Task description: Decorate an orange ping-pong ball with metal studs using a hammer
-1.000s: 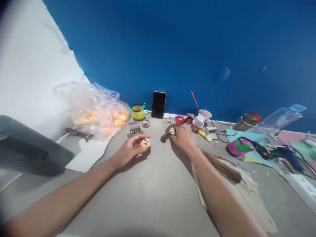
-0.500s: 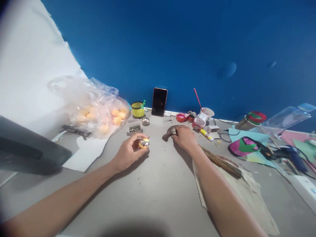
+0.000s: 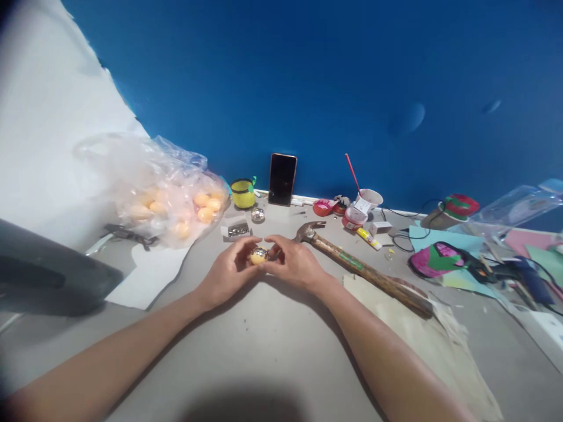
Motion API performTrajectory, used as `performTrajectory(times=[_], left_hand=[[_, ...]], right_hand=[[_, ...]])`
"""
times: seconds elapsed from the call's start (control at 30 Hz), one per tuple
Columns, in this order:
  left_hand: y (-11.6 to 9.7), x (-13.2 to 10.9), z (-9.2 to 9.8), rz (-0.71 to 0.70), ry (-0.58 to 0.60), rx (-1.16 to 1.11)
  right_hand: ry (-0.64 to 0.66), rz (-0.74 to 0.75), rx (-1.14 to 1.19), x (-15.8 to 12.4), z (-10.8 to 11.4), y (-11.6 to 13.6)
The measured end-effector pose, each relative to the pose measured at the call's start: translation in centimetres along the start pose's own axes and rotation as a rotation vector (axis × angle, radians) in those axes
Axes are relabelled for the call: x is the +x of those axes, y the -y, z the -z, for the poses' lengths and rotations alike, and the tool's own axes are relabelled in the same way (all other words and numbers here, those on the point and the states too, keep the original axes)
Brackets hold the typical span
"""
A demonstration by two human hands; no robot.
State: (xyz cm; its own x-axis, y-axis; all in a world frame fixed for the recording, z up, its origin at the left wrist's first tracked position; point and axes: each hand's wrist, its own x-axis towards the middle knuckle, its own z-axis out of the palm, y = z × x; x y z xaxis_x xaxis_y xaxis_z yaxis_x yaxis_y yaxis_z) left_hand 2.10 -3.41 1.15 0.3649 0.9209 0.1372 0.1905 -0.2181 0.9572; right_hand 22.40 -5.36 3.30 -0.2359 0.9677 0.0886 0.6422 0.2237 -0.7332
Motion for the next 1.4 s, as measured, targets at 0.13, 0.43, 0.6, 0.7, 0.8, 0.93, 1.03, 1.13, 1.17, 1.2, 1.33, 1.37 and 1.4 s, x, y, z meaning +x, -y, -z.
performTrajectory(times=[0.13,0.43,0.6,0.7,0.8,0.93,1.03,1.13,1.17,1.2,1.33,1.37,1.4], left_hand=[[-0.2,-0.1,0.0,-0.032,0.03,0.033],[-0.9,-0.3,-0.2,0.018,0.033,-0.215],[-1.3,-0.3,0.2,0.077,0.05,-0.349],[-0.9,-0.1,0.5,0.122,0.068,-0.405],[-0.5,0.0,0.6,0.118,0.094,-0.411],[-0.4,0.1,0.5,0.129,0.129,-0.474],[-0.3,0.2,0.3,0.156,0.173,-0.587],[0.0,0.3,0.2,0.153,0.174,-0.622],[0.1,0.3,0.2,0.148,0.172,-0.611],[0.1,0.3,0.2,0.147,0.17,-0.596],[-0.1,0.3,0.3,0.194,0.16,-0.599],[-0.2,0.4,0.3,0.225,0.159,-0.627],[-0.3,0.4,0.3,0.256,0.16,-0.66]], right_hand=[[0.033,0.066,0.151,-0.1,-0.3,0.7],[0.025,0.072,0.369,0.0,0.1,0.3],[0.061,0.045,0.405,0.0,0.1,0.0],[0.1,0.049,0.454,0.0,-0.1,-0.2],[0.109,0.067,0.44,-0.1,-0.2,-0.2],[0.07,0.064,0.368,-0.1,0.0,0.1],[0.037,0.068,0.348,-0.1,0.1,0.3],[-0.002,0.086,0.293,0.0,-0.2,0.2],[-0.024,0.101,0.248,-0.1,-0.3,0.2],[-0.053,0.119,0.194,-0.1,-0.5,0.1],[-0.132,0.204,-0.041,-0.4,-0.9,0.0],[-0.138,0.219,-0.079,-0.4,-1.0,0.0],[-0.141,0.231,-0.106,-0.5,-1.0,0.0]])
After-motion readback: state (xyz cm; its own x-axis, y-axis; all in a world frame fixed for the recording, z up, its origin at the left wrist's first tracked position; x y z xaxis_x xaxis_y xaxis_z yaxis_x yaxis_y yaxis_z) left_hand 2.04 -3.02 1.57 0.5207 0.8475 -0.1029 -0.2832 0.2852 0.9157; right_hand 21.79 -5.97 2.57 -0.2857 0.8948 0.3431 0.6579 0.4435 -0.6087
